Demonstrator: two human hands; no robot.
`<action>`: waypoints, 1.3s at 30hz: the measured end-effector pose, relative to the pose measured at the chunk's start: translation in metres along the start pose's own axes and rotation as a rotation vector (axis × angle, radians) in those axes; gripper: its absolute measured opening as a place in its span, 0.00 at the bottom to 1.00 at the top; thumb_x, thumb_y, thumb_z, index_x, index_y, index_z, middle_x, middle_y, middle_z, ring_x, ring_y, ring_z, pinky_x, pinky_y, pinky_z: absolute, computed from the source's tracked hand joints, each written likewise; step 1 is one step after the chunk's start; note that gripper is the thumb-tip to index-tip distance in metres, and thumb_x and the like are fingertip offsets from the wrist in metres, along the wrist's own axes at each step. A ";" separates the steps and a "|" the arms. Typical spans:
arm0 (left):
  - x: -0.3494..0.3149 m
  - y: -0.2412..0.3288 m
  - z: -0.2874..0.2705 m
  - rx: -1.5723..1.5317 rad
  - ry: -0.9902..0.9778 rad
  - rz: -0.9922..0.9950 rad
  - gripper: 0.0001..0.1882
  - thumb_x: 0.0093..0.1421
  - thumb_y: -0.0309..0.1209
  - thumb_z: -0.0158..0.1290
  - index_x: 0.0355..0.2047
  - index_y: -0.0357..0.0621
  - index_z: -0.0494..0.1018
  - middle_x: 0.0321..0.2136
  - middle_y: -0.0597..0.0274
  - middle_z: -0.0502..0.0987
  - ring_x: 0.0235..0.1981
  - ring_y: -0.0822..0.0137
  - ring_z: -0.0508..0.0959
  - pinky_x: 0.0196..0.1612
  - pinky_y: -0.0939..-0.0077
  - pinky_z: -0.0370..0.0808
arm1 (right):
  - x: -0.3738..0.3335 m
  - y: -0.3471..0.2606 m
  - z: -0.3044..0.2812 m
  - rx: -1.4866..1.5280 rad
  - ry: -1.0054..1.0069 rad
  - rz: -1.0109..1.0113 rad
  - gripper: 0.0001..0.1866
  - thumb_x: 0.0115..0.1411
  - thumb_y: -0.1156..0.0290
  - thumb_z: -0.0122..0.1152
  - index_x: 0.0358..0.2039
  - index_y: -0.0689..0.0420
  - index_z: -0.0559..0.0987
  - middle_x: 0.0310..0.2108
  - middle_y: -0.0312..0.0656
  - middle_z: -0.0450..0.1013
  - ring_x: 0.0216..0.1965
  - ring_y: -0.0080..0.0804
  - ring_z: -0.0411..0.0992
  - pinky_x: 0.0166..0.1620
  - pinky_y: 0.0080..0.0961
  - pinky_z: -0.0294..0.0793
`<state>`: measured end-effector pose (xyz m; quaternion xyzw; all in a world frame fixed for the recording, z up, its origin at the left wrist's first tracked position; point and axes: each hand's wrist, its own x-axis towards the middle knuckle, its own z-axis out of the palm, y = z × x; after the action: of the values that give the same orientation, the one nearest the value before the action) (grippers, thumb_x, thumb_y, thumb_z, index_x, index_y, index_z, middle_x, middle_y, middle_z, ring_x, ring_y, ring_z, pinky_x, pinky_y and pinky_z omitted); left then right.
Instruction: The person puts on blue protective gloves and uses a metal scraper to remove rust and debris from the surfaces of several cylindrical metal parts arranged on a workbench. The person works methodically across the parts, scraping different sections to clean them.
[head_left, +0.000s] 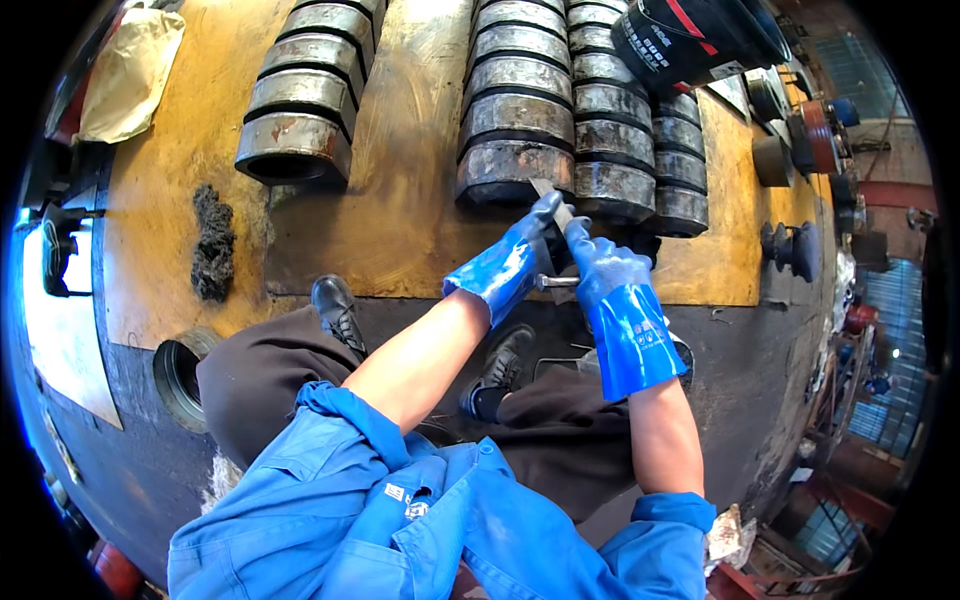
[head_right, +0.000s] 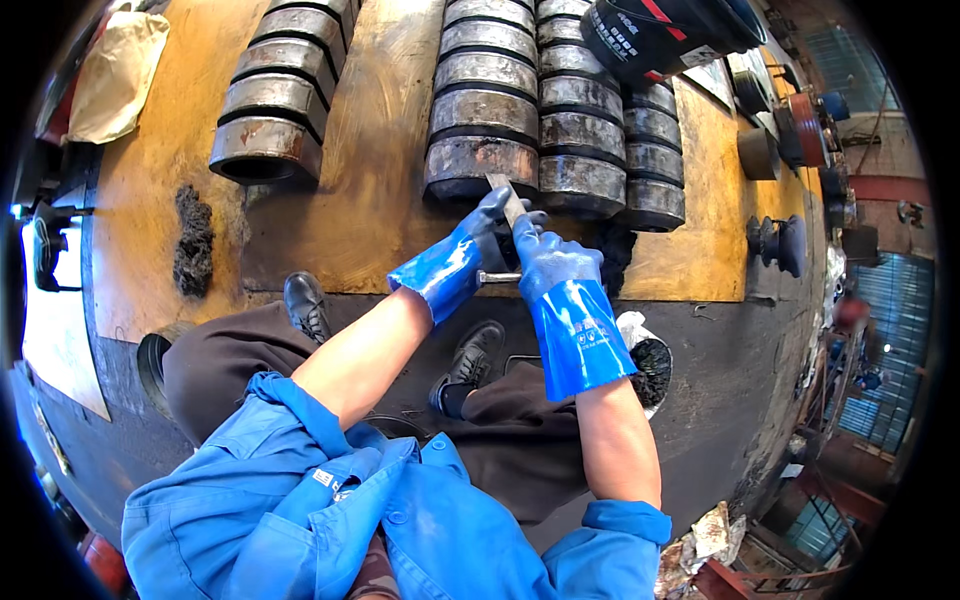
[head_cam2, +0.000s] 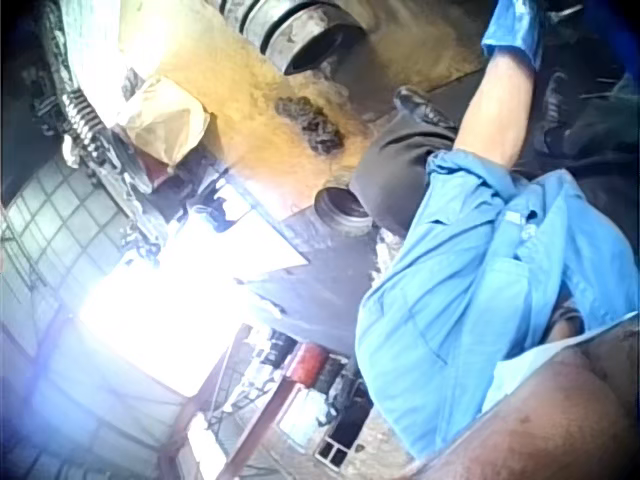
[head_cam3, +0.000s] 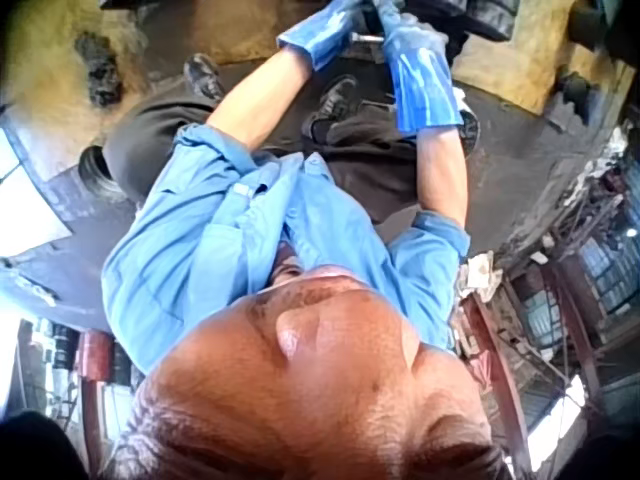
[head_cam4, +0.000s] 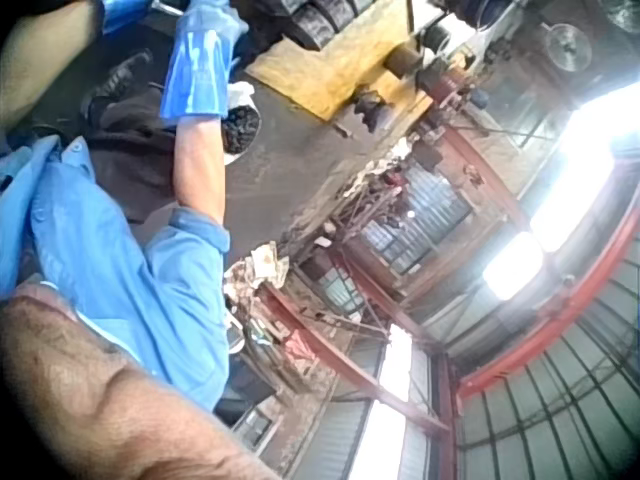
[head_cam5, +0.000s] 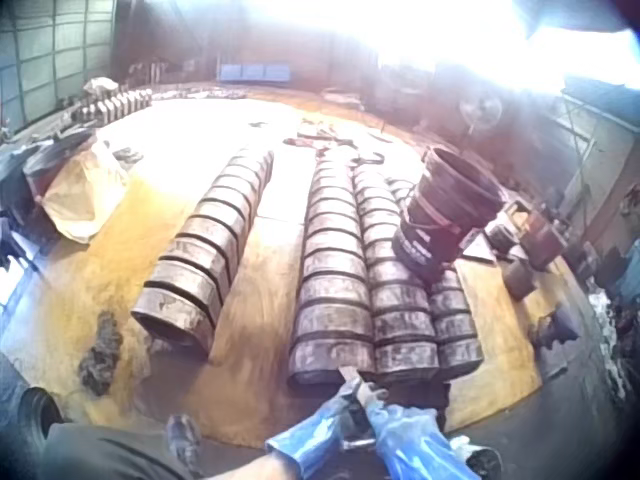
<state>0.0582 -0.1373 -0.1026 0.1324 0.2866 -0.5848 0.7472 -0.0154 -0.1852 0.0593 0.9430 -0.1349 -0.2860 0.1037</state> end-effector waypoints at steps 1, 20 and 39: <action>0.006 -0.002 0.002 0.062 -0.055 0.047 0.26 0.67 0.51 0.49 0.55 0.45 0.69 0.46 0.54 0.78 0.39 0.60 0.79 0.46 0.55 0.78 | 0.001 0.001 0.002 0.012 -0.001 0.003 0.31 0.58 0.74 0.54 0.63 0.45 0.63 0.47 0.49 0.76 0.45 0.50 0.78 0.44 0.50 0.76; 0.038 0.013 0.012 0.223 -0.009 0.201 0.18 0.69 0.33 0.43 0.53 0.35 0.70 0.28 0.56 0.77 0.26 0.62 0.77 0.32 0.67 0.78 | 0.043 0.006 -0.034 -0.076 -0.263 -0.151 0.33 0.58 0.72 0.54 0.65 0.49 0.62 0.47 0.54 0.76 0.45 0.51 0.78 0.47 0.51 0.75; 0.067 0.038 0.014 0.014 -0.092 0.044 0.11 0.65 0.33 0.52 0.36 0.39 0.79 0.27 0.55 0.80 0.27 0.59 0.79 0.35 0.62 0.78 | 0.066 -0.009 -0.068 -0.150 -0.156 -0.173 0.16 0.63 0.70 0.50 0.52 0.52 0.72 0.45 0.50 0.78 0.47 0.49 0.78 0.48 0.45 0.78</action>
<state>0.1084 -0.1879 -0.1354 0.1170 0.2449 -0.5756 0.7714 0.0778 -0.1895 0.0787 0.9155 -0.0388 -0.3758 0.1382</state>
